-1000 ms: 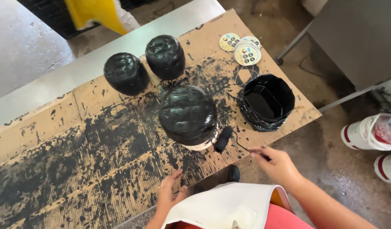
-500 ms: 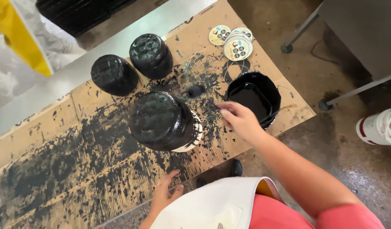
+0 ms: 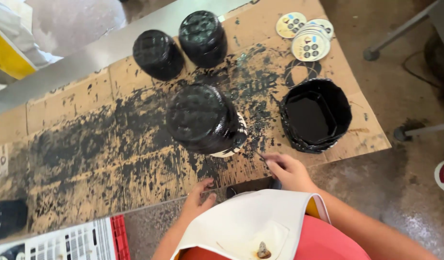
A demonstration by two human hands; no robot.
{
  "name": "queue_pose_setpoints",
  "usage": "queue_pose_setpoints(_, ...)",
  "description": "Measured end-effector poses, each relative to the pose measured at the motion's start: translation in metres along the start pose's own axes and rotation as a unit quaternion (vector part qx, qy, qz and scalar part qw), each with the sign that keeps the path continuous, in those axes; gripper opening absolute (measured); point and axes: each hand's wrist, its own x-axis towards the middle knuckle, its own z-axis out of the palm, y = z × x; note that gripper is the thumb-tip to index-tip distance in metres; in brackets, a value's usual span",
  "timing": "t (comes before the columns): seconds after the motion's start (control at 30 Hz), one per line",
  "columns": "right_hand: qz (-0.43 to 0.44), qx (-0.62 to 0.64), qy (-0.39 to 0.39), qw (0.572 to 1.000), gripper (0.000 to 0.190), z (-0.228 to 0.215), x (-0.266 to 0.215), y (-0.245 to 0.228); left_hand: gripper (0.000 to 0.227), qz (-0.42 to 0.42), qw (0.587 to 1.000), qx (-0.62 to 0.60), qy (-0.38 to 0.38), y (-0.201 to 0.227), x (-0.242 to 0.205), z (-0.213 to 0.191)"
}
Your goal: Applying black wax to cheese wheels using a brush on a workbench
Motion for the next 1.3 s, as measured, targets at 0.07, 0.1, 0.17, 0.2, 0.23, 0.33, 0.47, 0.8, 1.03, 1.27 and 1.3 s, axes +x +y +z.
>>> queue_pose_setpoints(0.07, 0.001, -0.004, 0.003, 1.0, 0.033, -0.015, -0.003, 0.017, 0.059, -0.03, 1.0, 0.0, -0.006, 0.014, -0.002, 0.0)
queue_pose_setpoints(0.1, 0.002, -0.002, 0.014, 1.0, 0.03, -0.023, -0.003, 0.025, 0.059, -0.055, 0.998, 0.005, -0.017, 0.021, -0.002, -0.002)
queue_pose_setpoints(0.17, -0.01, -0.018, 0.028, 0.999, 0.03, -0.052, -0.012, 0.021, 0.056, -0.08, 0.997, -0.005, -0.008, 0.018, 0.002, 0.003)
queue_pose_setpoints(0.2, -0.017, -0.027, 0.051, 0.998, 0.031, -0.068, -0.018, 0.019, 0.053, -0.102, 0.995, -0.009, -0.009, 0.016, 0.004, 0.005)
queue_pose_setpoints(0.23, -0.017, -0.032, 0.048, 0.998, 0.031, -0.075, -0.02, 0.022, 0.053, -0.104, 0.994, -0.014, -0.006, 0.002, 0.007, 0.01)
queue_pose_setpoints(0.33, -0.088, -0.15, 0.155, 0.973, 0.039, -0.092, -0.015, 0.038, 0.055, -0.032, 0.999, -0.037, -0.013, -0.021, 0.017, 0.024)
queue_pose_setpoints(0.47, -0.228, -0.147, 0.129, 0.954, 0.033, -0.061, 0.028, 0.073, 0.049, -0.01, 0.999, -0.039, 0.037, -0.006, 0.019, 0.027)
queue_pose_setpoints(0.8, -0.336, -0.22, 0.026, 0.916, 0.053, 0.047, 0.088, 0.109, 0.058, -0.079, 0.995, -0.039, -0.042, 0.008, 0.011, 0.023)
queue_pose_setpoints(1.03, -0.185, -0.231, 0.066, 0.953, 0.047, -0.017, 0.065, 0.18, 0.056, -0.14, 0.985, -0.093, -0.04, 0.006, -0.001, 0.011)
queue_pose_setpoints(1.27, -0.115, -0.113, 0.26, 0.952, 0.031, -0.109, -0.009, 0.086, 0.053, -0.143, 0.986, -0.074, -0.033, -0.02, 0.01, 0.017)
queue_pose_setpoints(1.3, -0.111, -0.062, 0.245, 0.961, 0.029, -0.115, -0.018, 0.069, 0.052, -0.111, 0.99, -0.085, -0.021, -0.034, 0.014, 0.021)
